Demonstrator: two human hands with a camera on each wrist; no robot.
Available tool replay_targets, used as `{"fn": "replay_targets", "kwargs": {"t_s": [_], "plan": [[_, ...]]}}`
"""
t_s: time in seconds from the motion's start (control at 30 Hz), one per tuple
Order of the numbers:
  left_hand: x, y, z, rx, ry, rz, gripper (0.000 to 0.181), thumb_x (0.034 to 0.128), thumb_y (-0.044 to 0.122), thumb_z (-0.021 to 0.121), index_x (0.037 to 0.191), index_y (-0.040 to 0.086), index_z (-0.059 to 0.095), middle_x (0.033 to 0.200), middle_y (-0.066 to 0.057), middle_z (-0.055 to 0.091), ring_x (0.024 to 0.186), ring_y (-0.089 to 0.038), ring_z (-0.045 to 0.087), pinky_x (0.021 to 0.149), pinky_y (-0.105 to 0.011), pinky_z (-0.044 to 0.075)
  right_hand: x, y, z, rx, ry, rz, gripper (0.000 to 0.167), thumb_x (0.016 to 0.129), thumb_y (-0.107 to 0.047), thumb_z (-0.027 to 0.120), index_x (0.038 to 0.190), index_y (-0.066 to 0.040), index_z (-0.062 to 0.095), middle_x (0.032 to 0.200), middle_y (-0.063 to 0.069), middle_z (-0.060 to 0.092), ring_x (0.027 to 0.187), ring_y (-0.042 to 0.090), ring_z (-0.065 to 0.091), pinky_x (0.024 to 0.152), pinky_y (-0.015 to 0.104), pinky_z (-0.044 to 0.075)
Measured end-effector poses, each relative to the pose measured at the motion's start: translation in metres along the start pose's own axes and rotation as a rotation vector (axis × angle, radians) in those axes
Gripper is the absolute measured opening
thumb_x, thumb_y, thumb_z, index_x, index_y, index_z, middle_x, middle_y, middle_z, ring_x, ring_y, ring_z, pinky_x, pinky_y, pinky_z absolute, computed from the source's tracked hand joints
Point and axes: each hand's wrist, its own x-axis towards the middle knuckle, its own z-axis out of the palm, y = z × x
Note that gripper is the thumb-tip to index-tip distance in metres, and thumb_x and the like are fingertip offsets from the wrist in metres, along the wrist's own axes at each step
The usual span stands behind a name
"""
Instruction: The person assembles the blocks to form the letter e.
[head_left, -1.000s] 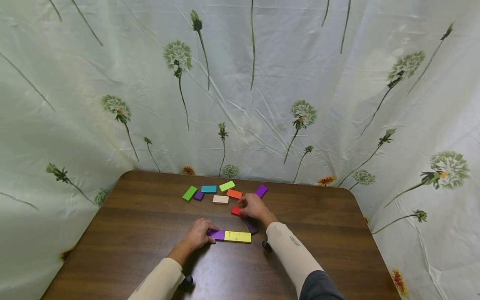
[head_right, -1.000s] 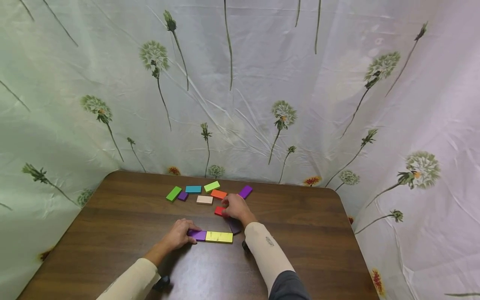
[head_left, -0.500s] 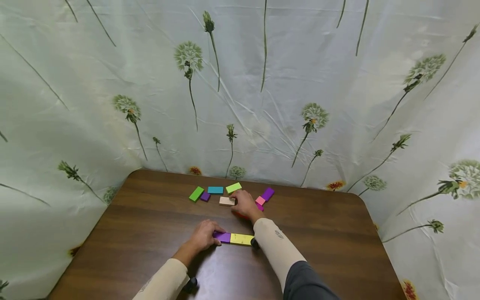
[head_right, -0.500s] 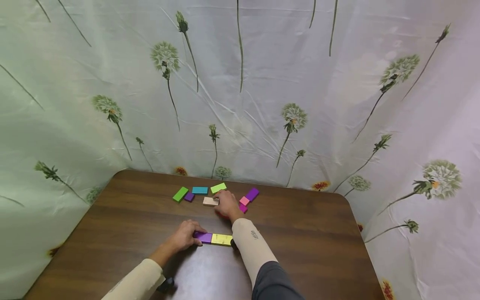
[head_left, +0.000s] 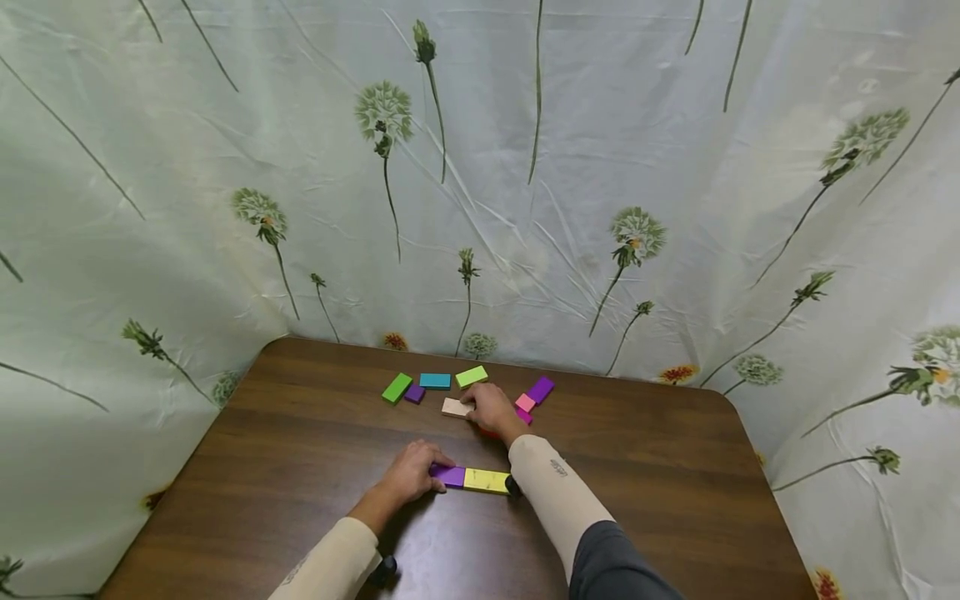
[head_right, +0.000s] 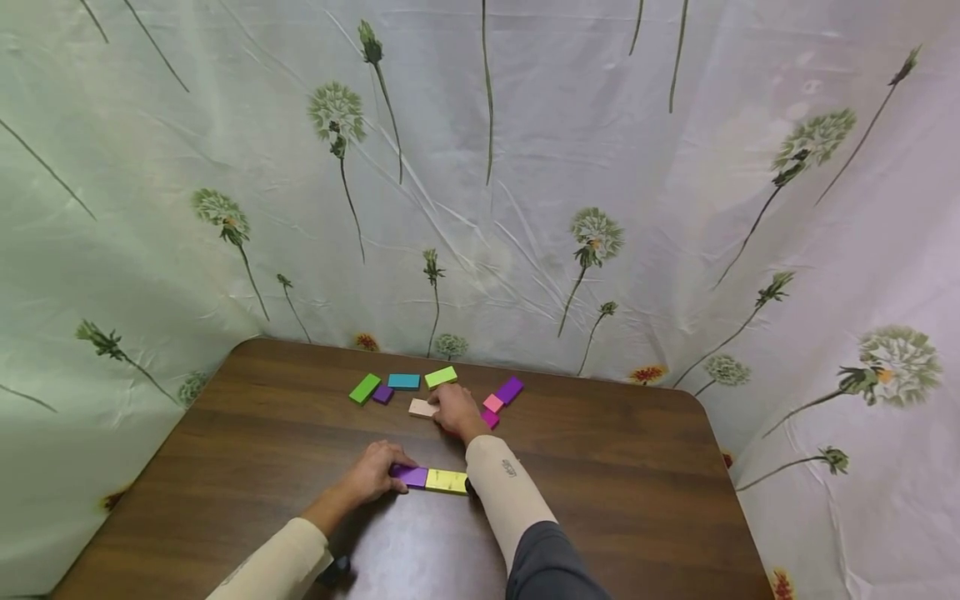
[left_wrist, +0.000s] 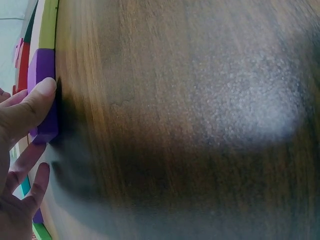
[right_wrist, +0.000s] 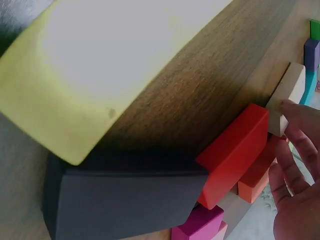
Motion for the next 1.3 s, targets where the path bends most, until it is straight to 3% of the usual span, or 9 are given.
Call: {"fn": "replay_targets", "kwargs": {"t_s": [0.43, 0.7, 0.97, 1.3], "plan": [[0.000, -0.001, 0.000, -0.002, -0.002, -0.006, 0.034, 0.0635, 0.019, 0.087, 0.095, 0.011, 0.078, 0.081, 0.004, 0.065, 0.077, -0.016, 0.057, 0.073, -0.031, 0.044, -0.013, -0.005, -0.002, 0.013, -0.038, -0.043, 0.023, 0.084, -0.007, 0.072, 0.107, -0.007, 0.073, 0.109, 0.003, 0.069, 0.108, 0.021, 0.061, 0.092, 0.036, 0.047], [0.000, -0.002, 0.002, -0.003, 0.002, 0.017, 0.033, 0.0631, 0.018, 0.087, 0.094, 0.011, 0.078, 0.080, 0.004, 0.065, 0.078, -0.017, 0.058, 0.074, -0.032, 0.044, -0.018, -0.001, 0.002, 0.021, -0.028, -0.058, 0.023, 0.084, -0.006, 0.072, 0.107, -0.006, 0.073, 0.108, 0.004, 0.071, 0.107, 0.021, 0.062, 0.093, 0.036, 0.046], [0.000, -0.001, 0.000, -0.009, -0.008, -0.015, 0.033, 0.0642, 0.018, 0.087, 0.095, 0.011, 0.078, 0.079, 0.005, 0.063, 0.077, -0.016, 0.056, 0.074, -0.032, 0.044, -0.021, 0.001, 0.004, 0.027, -0.016, -0.065, 0.024, 0.083, -0.004, 0.071, 0.107, -0.005, 0.073, 0.107, 0.005, 0.071, 0.106, 0.021, 0.062, 0.094, 0.036, 0.045], [-0.001, 0.001, -0.001, -0.012, -0.007, -0.012, 0.032, 0.0642, 0.017, 0.086, 0.094, 0.010, 0.077, 0.080, 0.003, 0.065, 0.076, -0.016, 0.055, 0.071, -0.031, 0.043, -0.024, 0.002, 0.004, 0.008, 0.002, -0.074, 0.024, 0.084, -0.005, 0.070, 0.107, -0.006, 0.073, 0.107, 0.004, 0.071, 0.107, 0.020, 0.062, 0.094, 0.037, 0.044]]}}
